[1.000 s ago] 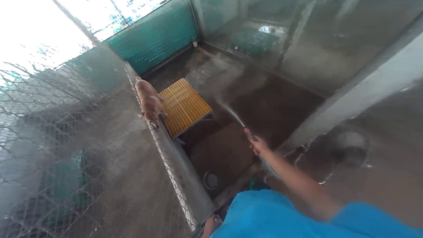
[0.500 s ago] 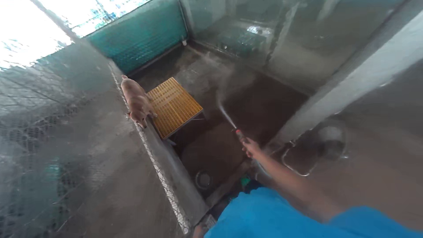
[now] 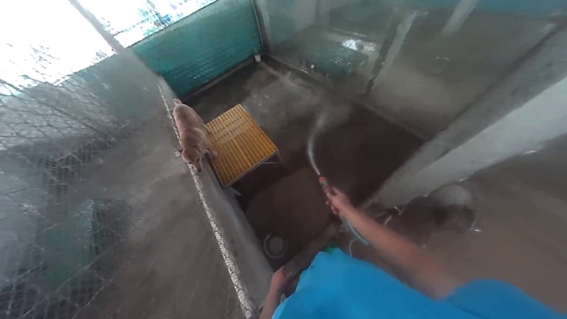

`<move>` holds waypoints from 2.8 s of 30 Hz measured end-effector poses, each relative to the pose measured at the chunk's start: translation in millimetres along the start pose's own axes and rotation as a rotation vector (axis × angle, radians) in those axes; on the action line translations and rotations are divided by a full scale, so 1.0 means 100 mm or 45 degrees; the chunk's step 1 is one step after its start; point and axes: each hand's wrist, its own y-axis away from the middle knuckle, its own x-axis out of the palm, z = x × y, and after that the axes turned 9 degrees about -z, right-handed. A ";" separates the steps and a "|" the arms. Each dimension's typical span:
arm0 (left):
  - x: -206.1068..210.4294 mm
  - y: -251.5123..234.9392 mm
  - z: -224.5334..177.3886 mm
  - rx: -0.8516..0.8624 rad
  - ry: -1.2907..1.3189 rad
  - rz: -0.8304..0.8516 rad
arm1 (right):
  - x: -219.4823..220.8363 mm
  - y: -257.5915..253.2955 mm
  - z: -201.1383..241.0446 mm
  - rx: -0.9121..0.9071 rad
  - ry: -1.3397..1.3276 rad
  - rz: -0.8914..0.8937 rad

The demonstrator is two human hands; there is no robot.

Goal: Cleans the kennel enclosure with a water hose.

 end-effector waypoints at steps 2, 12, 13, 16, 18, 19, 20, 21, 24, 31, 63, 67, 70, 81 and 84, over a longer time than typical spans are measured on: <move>0.09 0.01 0.06 -0.014 -0.007 0.019 | 0.05 0.02 0.06 -0.021 0.038 0.073; 0.24 0.47 0.59 -0.198 0.028 -0.092 | -0.22 -0.34 0.23 -0.024 -0.211 -0.215; 0.25 0.45 0.65 -0.195 0.019 -0.097 | -0.23 -0.36 0.22 -0.020 -0.231 -0.238; 0.35 0.20 0.92 -0.209 -0.060 -0.098 | -0.20 -0.39 0.15 0.031 -0.287 -0.230; 0.32 0.13 0.88 -0.214 -0.090 -0.069 | -0.13 -0.39 0.07 0.118 -0.314 -0.184; 0.32 0.10 0.86 -0.203 -0.111 -0.064 | -0.09 -0.39 0.02 0.167 -0.314 -0.157; 0.32 0.09 0.83 -0.185 -0.122 -0.063 | -0.04 -0.39 -0.03 0.211 -0.311 -0.135; 0.30 0.09 0.76 -0.170 -0.120 -0.055 | 0.00 -0.38 -0.08 0.254 -0.316 -0.110; 0.26 0.05 0.61 -0.116 -0.046 -0.035 | 0.07 -0.40 -0.20 0.346 -0.358 -0.099; 0.26 0.08 0.53 -0.137 0.003 -0.027 | -0.11 -0.62 -0.28 0.363 -0.480 -0.366; 0.41 0.17 0.97 -0.191 -0.103 -0.014 | 0.45 -0.38 -0.68 0.553 -0.266 -0.150; 0.32 0.23 0.94 -0.233 -0.097 -0.013 | 0.39 -0.51 -0.70 0.616 -0.260 -0.200; 0.33 0.21 1.00 -0.261 -0.050 -0.022 | 0.27 -0.62 -0.71 0.633 -0.314 -0.323; 0.45 0.27 0.90 -0.275 -0.024 0.003 | 0.04 -0.74 -0.60 0.457 -0.349 -0.490; 0.49 0.29 0.88 -0.277 0.003 -0.001 | 0.12 -0.66 -0.60 0.488 -0.366 -0.413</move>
